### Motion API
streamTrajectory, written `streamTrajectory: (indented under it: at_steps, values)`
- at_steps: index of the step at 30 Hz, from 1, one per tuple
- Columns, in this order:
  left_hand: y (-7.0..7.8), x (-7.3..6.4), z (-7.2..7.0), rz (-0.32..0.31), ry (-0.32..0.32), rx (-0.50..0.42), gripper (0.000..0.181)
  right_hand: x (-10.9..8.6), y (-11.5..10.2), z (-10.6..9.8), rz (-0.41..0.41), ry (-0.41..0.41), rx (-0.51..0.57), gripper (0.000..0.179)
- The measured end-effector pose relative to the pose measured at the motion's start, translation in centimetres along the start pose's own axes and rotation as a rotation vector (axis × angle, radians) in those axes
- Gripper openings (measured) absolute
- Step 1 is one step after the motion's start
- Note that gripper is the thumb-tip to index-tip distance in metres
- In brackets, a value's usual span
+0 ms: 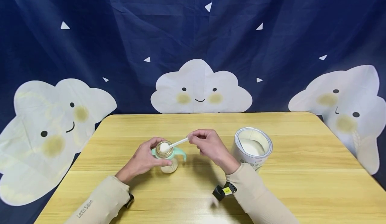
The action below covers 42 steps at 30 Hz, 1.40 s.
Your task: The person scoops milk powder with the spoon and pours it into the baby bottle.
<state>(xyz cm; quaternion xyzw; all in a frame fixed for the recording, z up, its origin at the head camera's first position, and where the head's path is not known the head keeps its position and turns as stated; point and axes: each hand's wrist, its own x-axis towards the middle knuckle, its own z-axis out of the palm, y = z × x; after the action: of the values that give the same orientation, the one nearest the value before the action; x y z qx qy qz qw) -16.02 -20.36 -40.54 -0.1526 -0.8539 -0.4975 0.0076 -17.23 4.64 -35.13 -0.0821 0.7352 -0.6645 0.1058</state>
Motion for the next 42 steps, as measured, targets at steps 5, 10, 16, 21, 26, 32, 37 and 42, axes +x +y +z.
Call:
streamTrajectory:
  at_steps: [5, 10, 16, 21, 26, 32, 37, 42]
  values:
    - [-0.23, 0.08, 0.06, 0.012, -0.006, -0.021, 0.065, -0.16, 0.11, -0.04, -0.02, -0.018, -0.024, 0.017]
    - [-0.3, 0.08, 0.08, 0.025, -0.003, -0.033, 0.065, -0.18, 0.19, -0.11, -0.024, -0.028, -0.031, 0.019]
    - [-0.32, -0.05, 0.04, 0.024, -0.002, -0.029, 0.066, -0.1, 0.1, -0.1, -0.023, -0.018, -0.031, 0.019]
    - [-0.34, -0.05, 0.06, 0.004, -0.012, -0.03, 0.067, -0.22, 0.02, -0.1, -0.022, -0.01, -0.019, 0.02]
    - [-0.28, -0.12, 0.02, -0.007, -0.011, -0.032, 0.066, -0.07, 0.2, -0.11, 0.006, 0.001, 0.012, 0.019]
    - [-0.3, -0.15, 0.0, -0.011, -0.011, -0.032, 0.067, -0.08, 0.17, -0.15, 0.013, 0.013, 0.03, 0.02]
    - [-0.28, -0.08, 0.01, -0.014, -0.007, -0.022, 0.066, -0.08, 0.24, -0.14, 0.026, 0.004, 0.033, 0.021]
    - [-0.24, -0.02, -0.01, -0.008, -0.008, -0.019, 0.065, -0.04, 0.17, -0.09, 0.029, -0.002, 0.022, 0.021]
